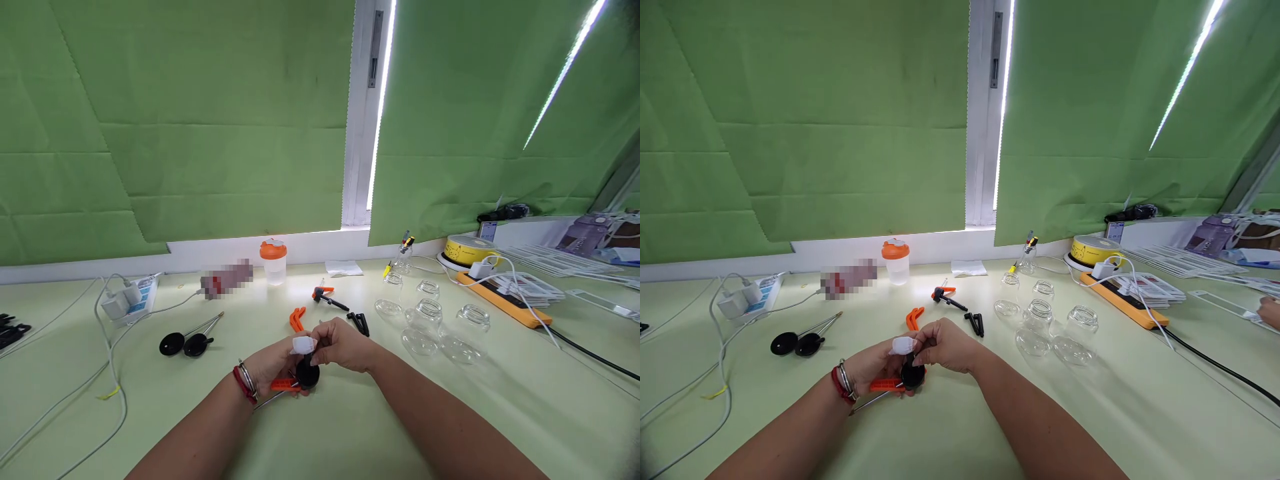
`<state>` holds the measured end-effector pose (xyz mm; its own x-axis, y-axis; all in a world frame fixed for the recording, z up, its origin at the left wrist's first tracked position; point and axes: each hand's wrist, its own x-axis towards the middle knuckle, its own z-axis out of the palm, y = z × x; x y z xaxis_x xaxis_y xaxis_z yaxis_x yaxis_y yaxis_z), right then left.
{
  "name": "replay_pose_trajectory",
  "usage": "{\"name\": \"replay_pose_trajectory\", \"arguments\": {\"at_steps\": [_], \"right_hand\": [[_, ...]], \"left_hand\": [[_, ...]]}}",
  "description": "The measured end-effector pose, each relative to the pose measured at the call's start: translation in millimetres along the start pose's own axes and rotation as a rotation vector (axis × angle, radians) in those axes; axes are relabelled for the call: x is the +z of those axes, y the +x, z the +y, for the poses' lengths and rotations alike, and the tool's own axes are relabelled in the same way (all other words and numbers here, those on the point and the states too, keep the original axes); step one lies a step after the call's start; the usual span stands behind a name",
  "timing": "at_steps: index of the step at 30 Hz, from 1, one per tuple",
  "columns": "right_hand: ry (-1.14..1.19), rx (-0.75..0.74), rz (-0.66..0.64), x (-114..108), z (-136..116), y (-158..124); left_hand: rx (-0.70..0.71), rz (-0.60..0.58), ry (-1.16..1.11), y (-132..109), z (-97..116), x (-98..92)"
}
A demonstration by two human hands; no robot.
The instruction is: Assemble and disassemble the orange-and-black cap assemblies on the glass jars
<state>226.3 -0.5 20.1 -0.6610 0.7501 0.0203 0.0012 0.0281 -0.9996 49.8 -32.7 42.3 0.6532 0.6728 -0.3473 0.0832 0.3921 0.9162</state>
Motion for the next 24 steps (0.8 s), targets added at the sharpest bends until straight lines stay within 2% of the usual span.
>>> {"name": "replay_pose_trajectory", "arguments": {"at_steps": [15, 24], "right_hand": [[0.107, -0.061, -0.042, -1.6, 10.0, 3.6], [0.076, -0.044, -0.049, -1.3, 3.1, -0.3]], "left_hand": [[-0.034, 0.014, -0.005, 0.0, 2.1, 1.5], [-0.009, -0.015, -0.019, -0.1, 0.7, -0.5]]}}
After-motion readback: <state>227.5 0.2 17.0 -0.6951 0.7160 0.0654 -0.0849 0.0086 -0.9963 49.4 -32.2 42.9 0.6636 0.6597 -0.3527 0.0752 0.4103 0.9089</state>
